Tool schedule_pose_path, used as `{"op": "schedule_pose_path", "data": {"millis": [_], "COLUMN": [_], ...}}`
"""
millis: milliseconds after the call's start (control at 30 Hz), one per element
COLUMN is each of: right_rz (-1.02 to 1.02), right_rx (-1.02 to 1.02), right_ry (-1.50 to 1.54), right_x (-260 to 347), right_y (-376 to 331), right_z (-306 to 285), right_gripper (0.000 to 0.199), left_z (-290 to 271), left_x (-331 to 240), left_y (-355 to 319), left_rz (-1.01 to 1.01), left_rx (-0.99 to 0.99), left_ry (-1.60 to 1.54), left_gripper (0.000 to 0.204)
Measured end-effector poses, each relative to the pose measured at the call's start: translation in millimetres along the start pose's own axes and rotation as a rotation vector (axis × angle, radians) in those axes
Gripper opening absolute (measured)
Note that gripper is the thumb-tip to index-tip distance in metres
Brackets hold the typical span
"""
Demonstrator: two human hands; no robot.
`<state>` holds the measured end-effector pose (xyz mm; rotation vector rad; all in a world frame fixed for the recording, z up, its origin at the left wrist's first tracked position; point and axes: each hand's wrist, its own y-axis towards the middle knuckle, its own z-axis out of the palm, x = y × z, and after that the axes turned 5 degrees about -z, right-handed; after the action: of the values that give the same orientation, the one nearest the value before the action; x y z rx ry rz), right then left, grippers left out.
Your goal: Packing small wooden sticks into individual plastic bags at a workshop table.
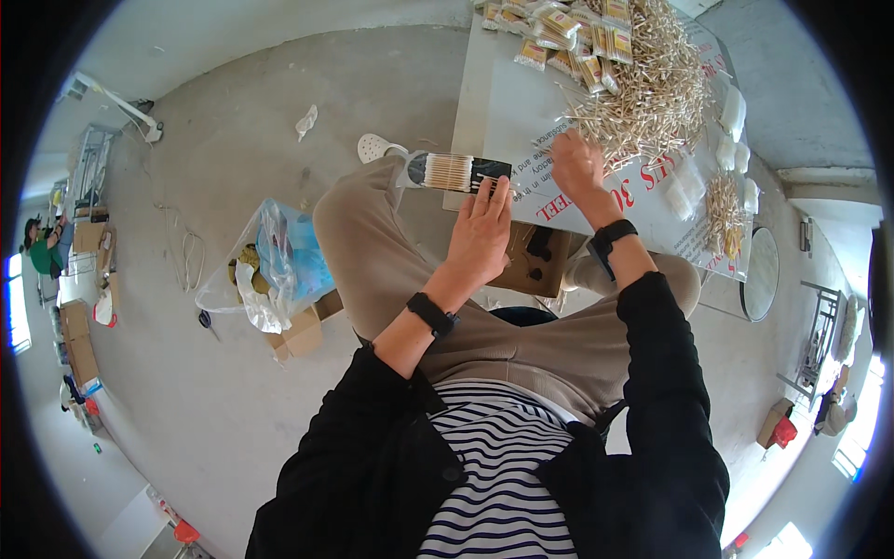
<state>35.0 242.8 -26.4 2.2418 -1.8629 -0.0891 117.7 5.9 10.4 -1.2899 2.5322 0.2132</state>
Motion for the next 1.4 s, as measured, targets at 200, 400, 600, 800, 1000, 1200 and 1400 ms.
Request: {"op": "schedule_pose_path", "data": {"millis": [200,400,600,800,1000,1200,1400], "right_rz": [-0.152,0.024,0.052,-0.082,-0.043,0.032,-0.033], "right_rx": [0.246,0.239,0.063,-0.096,-0.03,-0.018,-0.128], "right_ry": [0.111,0.415,0.415,0.402,0.472,0.411,0.385], "right_x": [60,34,49,71,69,75,76], "right_y": [9,5,-21,-27,-24,-19,-23], "right_z": [-5,-10,-16,-10,-10,-4,0], "right_gripper": [0.011,0.017,0.015,0.015,0.012,0.007,0.005], "left_z": [1,0,3,4,8,7,7], "left_x": [2,0,2,-1,1,-2,-3], "left_y": [-2,-1,-4,-1,-1,-1,-1], "left_rz": [-0.016,-0.024,-0.031,-0.038,-0.039,-0.059,-0.081], "left_rx": [-0.002,0.034,0.018,0.031,0.006,0.023,0.0], "left_ry": [0.006,0.021,0.032,0.037,0.018,-0.017,-0.098], "left_gripper": [0.098,0.1,0.103,0.102,0.101,0.104,0.106]}}
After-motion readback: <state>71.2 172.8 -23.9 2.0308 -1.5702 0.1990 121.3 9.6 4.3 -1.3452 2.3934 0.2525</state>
